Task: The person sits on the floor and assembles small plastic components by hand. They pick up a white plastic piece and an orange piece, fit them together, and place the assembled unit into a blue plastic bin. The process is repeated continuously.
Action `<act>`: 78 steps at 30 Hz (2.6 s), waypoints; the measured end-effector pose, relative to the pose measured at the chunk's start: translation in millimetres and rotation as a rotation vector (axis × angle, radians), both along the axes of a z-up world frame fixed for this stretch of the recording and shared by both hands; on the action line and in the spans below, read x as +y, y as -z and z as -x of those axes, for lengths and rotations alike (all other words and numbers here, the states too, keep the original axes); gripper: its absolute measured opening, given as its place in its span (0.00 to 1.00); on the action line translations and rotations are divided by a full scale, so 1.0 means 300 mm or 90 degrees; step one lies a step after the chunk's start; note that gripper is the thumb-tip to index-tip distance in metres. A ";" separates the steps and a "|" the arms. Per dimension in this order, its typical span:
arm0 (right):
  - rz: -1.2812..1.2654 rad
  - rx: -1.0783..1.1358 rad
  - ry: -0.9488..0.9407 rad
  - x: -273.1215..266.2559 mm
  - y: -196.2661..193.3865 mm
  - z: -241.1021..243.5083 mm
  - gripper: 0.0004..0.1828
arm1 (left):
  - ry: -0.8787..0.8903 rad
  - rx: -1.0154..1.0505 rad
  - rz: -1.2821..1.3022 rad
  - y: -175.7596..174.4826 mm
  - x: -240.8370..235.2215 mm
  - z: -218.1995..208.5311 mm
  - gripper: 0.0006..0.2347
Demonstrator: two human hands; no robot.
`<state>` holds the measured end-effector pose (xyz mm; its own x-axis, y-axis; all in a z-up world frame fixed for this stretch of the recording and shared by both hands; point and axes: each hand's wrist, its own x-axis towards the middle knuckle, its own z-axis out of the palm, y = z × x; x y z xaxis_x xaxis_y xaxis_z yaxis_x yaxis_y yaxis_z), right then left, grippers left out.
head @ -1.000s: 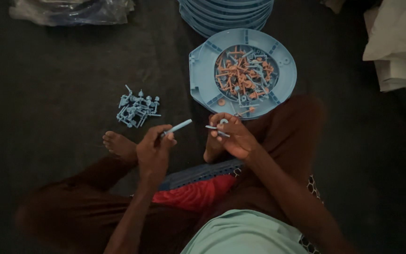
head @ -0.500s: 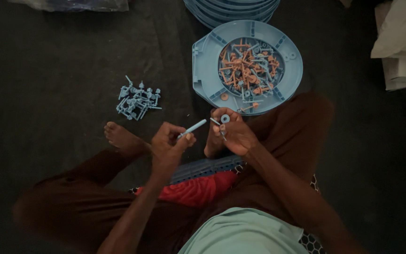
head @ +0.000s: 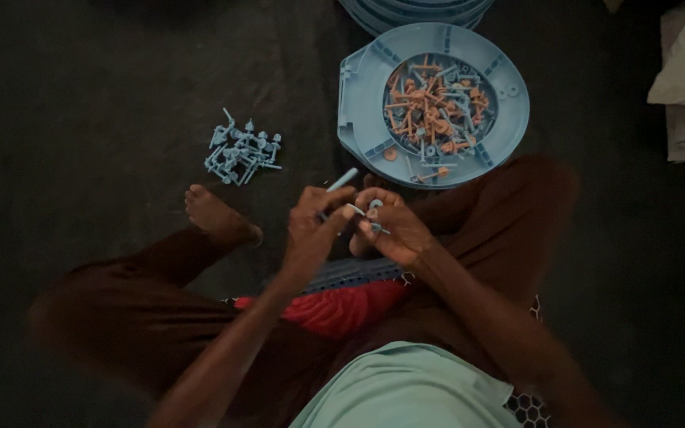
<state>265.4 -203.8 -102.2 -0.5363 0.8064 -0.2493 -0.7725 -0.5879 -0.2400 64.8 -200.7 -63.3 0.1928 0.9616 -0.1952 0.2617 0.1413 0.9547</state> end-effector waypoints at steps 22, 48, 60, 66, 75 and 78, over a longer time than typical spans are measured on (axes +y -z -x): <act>-0.084 -0.492 0.078 0.002 0.031 0.029 0.07 | -0.046 -0.073 0.075 0.023 0.005 0.009 0.09; -0.142 -0.716 0.246 0.034 0.009 0.027 0.06 | 0.119 0.228 -0.242 -0.058 -0.024 -0.007 0.04; -0.487 -0.966 0.183 -0.016 -0.041 0.057 0.09 | 0.051 0.145 0.042 -0.085 -0.023 -0.007 0.27; -0.574 -0.941 0.178 -0.037 -0.088 0.064 0.10 | 0.018 -0.035 -0.109 -0.023 -0.012 0.001 0.30; -0.224 -0.680 -0.006 -0.016 -0.028 0.038 0.15 | -0.031 -0.196 0.019 0.012 0.001 0.012 0.18; -0.063 -0.272 0.120 0.030 -0.007 -0.006 0.18 | -0.083 -0.243 0.097 0.016 0.025 0.019 0.12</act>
<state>267.1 -194.8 -100.1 -0.2444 0.9106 -0.3332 -0.6837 -0.4055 -0.6068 59.2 -193.2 -68.1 0.1576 0.9485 -0.2748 -0.1363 0.2965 0.9453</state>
